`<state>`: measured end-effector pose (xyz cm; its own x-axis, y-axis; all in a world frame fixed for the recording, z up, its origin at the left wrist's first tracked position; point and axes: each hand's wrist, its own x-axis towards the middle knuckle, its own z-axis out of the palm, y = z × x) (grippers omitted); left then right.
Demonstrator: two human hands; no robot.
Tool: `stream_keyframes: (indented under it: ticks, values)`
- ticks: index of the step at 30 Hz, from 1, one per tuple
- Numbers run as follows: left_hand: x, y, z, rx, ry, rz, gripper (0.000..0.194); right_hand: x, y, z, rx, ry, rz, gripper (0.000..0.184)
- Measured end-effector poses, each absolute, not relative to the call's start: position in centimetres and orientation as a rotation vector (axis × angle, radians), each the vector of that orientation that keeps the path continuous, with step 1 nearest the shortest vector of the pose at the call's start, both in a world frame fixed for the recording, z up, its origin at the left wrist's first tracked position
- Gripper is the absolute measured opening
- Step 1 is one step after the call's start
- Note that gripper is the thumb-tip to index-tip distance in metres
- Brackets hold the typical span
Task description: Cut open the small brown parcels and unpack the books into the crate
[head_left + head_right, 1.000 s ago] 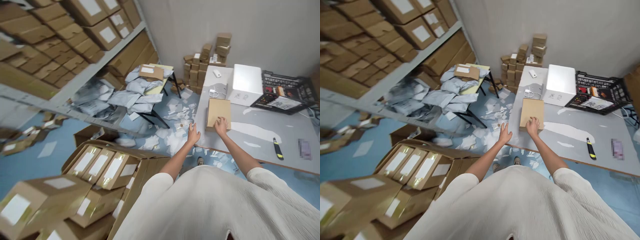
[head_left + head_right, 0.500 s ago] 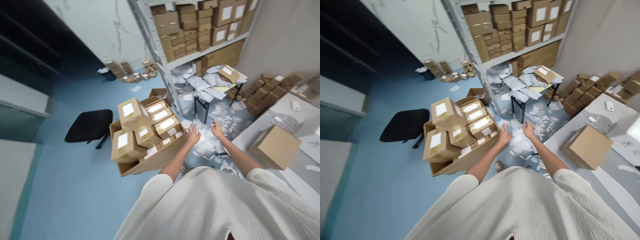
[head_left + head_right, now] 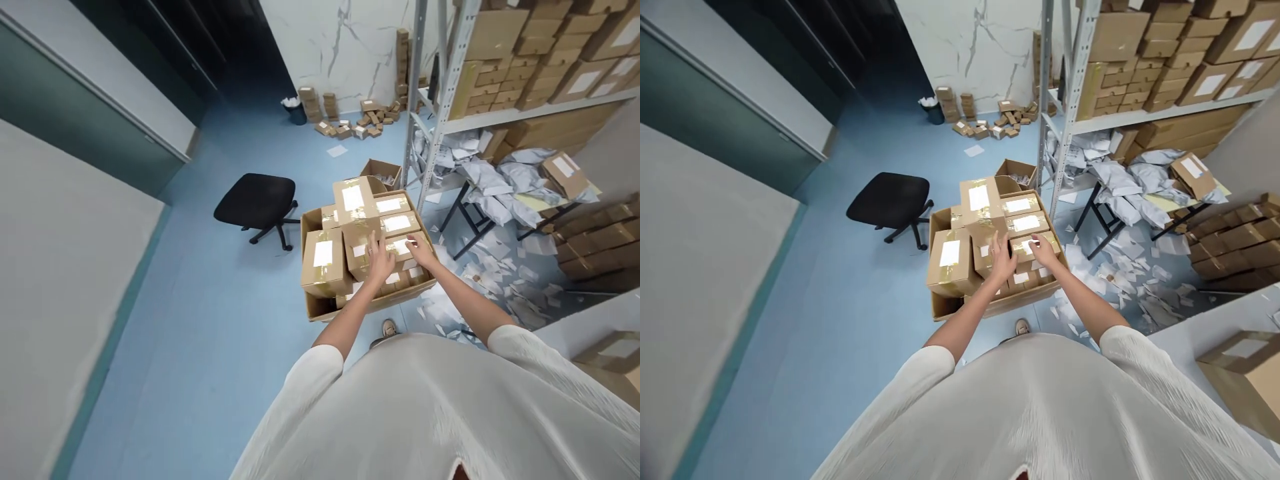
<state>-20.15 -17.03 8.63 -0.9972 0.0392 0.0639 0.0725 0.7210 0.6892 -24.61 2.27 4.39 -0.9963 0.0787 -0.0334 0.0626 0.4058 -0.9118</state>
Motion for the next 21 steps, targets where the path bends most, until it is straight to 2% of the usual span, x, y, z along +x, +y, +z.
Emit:
stream_keyframes:
  ticks: [5, 12, 16, 21]
  values:
    - [-23.9, -22.5, 9.9, 0.223, -2.747, -1.164, 0.088, -29.8, -4.3, 6.9, -0.039, -2.638, 1.774, 0.062]
    - [-27.2, -26.2, 8.8, 0.458, -2.672, -1.719, 0.096, -32.2, -8.6, 9.6, 0.062, -2.699, 1.911, 0.098]
    - [-27.1, -25.9, 8.9, 0.455, -2.624, -1.733, 0.097, -31.4, -9.3, 10.5, 0.058, -2.670, 1.924, 0.106]
    - [-26.2, -24.3, 10.0, 0.393, -2.598, -1.689, 0.091, -30.0, -7.6, 10.8, 0.019, -2.633, 1.887, 0.105]
